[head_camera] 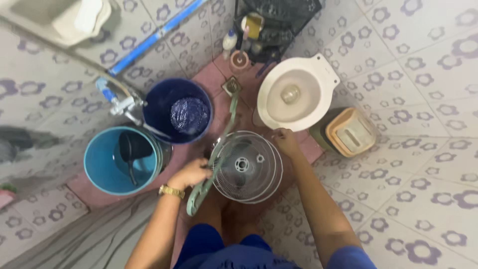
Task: The person washes a electric fan's grill and blade by hand in a bathroom, using a sponge and soapy water from a bucket and then rinsing the parts.
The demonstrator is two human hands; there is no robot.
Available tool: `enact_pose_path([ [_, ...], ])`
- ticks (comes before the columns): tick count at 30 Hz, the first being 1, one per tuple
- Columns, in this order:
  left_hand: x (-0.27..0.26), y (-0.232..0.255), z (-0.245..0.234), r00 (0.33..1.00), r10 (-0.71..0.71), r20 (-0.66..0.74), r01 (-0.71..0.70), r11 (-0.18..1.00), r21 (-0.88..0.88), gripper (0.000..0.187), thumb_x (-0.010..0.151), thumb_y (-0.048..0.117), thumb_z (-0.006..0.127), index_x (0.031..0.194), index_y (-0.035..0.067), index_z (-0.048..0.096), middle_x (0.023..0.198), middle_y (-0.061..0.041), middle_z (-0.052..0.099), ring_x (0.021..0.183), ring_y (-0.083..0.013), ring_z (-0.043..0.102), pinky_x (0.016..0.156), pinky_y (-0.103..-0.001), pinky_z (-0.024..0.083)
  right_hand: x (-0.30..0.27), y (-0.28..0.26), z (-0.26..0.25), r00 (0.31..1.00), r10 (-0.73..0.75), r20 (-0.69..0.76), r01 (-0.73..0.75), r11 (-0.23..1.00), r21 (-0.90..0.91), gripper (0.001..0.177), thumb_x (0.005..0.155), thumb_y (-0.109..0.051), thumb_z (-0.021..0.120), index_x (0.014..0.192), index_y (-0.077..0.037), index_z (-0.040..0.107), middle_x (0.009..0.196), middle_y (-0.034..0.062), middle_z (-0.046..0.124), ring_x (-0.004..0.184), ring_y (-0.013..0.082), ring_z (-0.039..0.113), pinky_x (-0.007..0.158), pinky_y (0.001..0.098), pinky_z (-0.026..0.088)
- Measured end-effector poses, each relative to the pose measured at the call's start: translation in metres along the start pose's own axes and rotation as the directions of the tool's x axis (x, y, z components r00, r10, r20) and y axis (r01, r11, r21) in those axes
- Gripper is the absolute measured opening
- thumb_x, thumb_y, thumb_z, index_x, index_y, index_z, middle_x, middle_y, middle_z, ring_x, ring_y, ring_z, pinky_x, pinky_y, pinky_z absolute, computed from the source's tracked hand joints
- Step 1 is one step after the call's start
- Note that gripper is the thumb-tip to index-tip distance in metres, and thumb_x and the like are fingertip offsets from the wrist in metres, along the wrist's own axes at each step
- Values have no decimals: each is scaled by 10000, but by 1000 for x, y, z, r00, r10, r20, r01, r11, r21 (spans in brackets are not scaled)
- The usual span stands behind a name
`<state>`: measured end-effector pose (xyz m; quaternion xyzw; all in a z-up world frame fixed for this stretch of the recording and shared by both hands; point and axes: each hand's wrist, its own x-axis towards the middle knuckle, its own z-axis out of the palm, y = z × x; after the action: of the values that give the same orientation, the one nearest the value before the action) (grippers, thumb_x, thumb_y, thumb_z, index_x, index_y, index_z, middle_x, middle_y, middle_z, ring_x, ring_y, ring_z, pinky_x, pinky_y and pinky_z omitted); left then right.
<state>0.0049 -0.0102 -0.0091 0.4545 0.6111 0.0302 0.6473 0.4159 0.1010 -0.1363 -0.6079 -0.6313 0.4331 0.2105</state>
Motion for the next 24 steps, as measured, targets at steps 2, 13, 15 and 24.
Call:
enact_pose_path([
  [2,15,-5,1,998,58,7,-58,998,-2,440,754,216,709,1111,-42,711,922,-168,768,785,-264,729,711,-388,590,14,-15,-5,1000,4,-23,-6,995,-97,288,875,-134,686,1135,-21,739,1056,172,743,958,252,718,821,347,581],
  [13,76,-2,-48,979,22,205,29,969,-244,396,841,168,699,1219,52,689,1064,-93,780,928,-199,722,856,-362,584,185,-32,14,991,-102,-82,68,936,-344,632,877,-145,759,1455,-45,524,1500,258,474,1435,435,410,1178,477,343],
  [15,89,-11,-52,980,55,192,8,949,-314,410,842,163,692,1234,47,678,1081,-96,775,940,-198,728,856,-360,594,238,-25,25,990,-96,-100,50,923,-382,669,873,-149,740,1484,-49,487,1514,247,459,1434,423,422,1189,465,359],
  [24,129,-64,-24,986,33,163,52,870,-491,610,836,150,746,1411,78,556,1372,-113,663,1292,-189,603,1098,-329,452,412,-54,37,985,170,-11,-147,818,-556,729,916,-167,593,1581,-299,325,1688,195,168,1446,444,334,1163,464,342],
])
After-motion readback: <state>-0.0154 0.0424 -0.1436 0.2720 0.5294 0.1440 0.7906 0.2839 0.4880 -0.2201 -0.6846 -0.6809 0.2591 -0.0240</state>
